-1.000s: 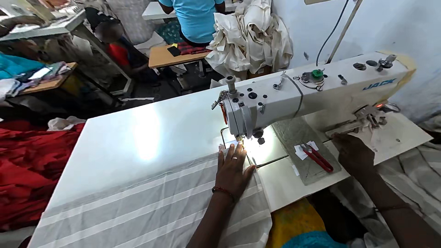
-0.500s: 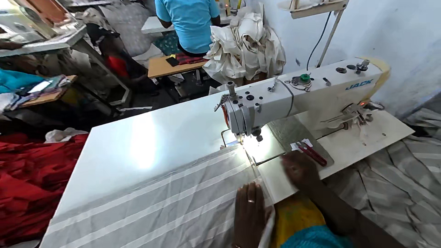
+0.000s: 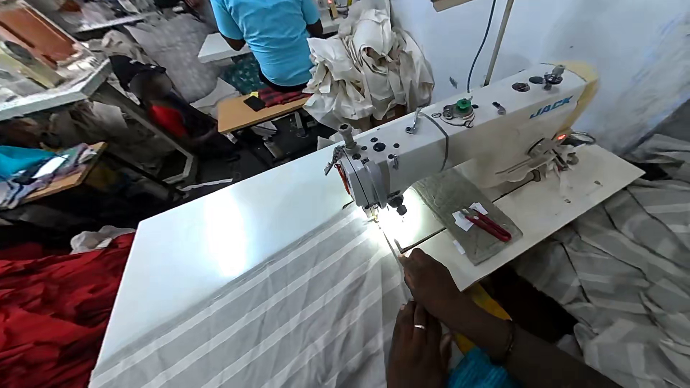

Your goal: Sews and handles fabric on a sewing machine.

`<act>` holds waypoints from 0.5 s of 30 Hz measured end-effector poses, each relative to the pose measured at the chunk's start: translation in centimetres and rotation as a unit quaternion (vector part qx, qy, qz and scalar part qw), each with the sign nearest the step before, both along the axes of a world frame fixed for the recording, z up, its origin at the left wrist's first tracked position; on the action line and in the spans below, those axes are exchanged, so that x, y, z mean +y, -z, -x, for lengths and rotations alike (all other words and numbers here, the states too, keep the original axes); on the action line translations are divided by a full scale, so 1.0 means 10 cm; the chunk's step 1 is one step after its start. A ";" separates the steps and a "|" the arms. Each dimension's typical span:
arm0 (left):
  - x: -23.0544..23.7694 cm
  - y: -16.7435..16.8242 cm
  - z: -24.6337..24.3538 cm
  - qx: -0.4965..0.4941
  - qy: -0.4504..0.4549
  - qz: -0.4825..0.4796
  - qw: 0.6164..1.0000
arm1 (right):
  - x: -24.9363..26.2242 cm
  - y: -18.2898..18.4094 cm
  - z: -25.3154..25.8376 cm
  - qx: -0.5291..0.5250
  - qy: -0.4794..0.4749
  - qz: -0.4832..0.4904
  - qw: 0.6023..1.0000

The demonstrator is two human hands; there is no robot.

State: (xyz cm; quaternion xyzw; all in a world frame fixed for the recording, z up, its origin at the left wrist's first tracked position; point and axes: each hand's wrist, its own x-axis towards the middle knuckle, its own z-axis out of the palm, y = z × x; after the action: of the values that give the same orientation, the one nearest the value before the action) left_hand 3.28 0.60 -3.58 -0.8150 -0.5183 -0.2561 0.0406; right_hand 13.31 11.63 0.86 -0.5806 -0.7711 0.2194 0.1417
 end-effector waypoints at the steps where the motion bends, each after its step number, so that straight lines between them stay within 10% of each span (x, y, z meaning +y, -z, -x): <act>1: -0.01 -0.02 -0.01 0.019 -0.006 0.004 1.000 | 0.01 0.00 -0.01 0.001 -0.005 0.002 1.000; 15: 0.00 -0.07 -0.03 0.074 -0.040 -0.003 0.996 | 0.05 0.10 -0.07 0.044 -0.027 -0.037 0.998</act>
State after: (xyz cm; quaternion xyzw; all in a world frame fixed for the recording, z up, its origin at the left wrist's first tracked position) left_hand 3.62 0.59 -2.92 -0.8104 -0.5448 -0.1947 0.0920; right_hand 13.97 12.08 -0.16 -0.5438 -0.7871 0.2200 0.1907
